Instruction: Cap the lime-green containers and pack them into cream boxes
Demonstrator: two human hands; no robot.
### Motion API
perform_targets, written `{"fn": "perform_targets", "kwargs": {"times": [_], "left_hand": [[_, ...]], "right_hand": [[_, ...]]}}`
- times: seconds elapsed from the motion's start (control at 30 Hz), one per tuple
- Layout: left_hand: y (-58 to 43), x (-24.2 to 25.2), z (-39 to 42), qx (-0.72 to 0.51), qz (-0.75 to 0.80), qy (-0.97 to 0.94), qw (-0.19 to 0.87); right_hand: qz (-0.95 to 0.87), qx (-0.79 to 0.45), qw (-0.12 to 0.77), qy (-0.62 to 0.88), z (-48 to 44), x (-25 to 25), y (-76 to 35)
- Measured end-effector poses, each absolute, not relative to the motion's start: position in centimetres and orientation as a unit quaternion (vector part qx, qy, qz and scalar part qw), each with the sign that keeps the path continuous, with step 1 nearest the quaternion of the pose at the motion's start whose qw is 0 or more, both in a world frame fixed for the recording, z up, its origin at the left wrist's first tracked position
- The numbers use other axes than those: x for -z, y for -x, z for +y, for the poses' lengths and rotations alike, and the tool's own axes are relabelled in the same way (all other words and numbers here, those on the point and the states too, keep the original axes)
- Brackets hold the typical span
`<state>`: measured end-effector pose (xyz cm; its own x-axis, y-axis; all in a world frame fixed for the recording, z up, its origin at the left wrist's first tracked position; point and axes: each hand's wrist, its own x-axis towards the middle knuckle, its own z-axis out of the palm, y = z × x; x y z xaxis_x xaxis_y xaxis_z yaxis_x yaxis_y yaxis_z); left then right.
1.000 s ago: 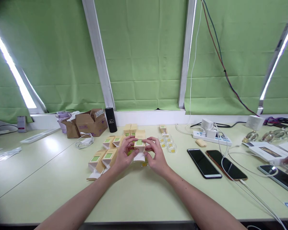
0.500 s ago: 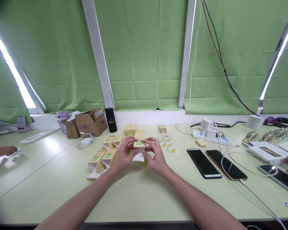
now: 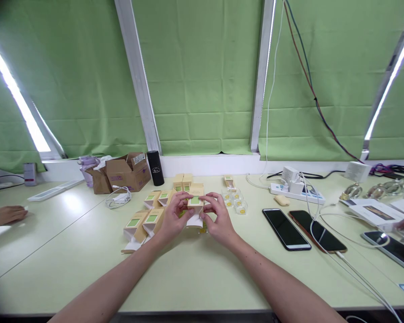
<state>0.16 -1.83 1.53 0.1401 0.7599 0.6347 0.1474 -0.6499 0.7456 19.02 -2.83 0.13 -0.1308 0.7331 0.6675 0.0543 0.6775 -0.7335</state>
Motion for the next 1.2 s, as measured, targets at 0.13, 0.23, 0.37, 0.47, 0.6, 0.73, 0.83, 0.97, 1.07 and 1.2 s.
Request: {"fn": "perform_targets", "kwargs": {"times": [0.13, 0.23, 0.37, 0.47, 0.6, 0.73, 0.83, 0.97, 1.07, 1.2], "left_hand": [[-0.2, -1.6, -1.9, -0.57, 0.318, -0.708, 0.27], [-0.2, -1.5, -1.8, -0.567, 0.314, -0.713, 0.267], [-0.2, -1.2, -1.6, -0.565, 0.309, -0.717, 0.268], [-0.2, -1.1, -1.7, -0.557, 0.307, -0.721, 0.274], [0.0, -1.4, -2.0, -0.543, 0.307, -0.729, 0.283], [0.3, -1.5, -2.1, -0.521, 0.28, -0.746, 0.307], [0.4, -1.4, -2.0, -0.499, 0.263, -0.763, 0.314], [0.5, -1.4, -2.0, -0.46, 0.276, -0.79, 0.295], [0.5, -1.4, -2.1, -0.436, 0.292, -0.803, 0.283], [0.4, -1.3, -2.2, -0.429, 0.311, -0.806, 0.265]], "right_hand": [[-0.691, -0.286, 0.602, 0.282, -2.8, -0.2, -18.9], [-0.686, -0.292, 0.603, 0.283, -2.8, -0.2, -18.9], [-0.682, -0.298, 0.604, 0.285, -2.7, -0.1, -18.9], [-0.676, -0.301, 0.607, 0.29, -2.6, 0.0, -18.8], [-0.667, -0.299, 0.614, 0.296, -2.4, 0.0, -18.8], [-0.66, -0.294, 0.62, 0.305, -2.0, 0.1, -18.9], [-0.655, -0.291, 0.623, 0.313, -1.7, 0.3, -19.1], [-0.646, -0.291, 0.629, 0.32, -1.5, 0.3, -19.2], [-0.643, -0.291, 0.631, 0.322, -1.5, 0.3, -19.3], [-0.644, -0.292, 0.63, 0.321, -1.7, 0.2, -19.2]]}}
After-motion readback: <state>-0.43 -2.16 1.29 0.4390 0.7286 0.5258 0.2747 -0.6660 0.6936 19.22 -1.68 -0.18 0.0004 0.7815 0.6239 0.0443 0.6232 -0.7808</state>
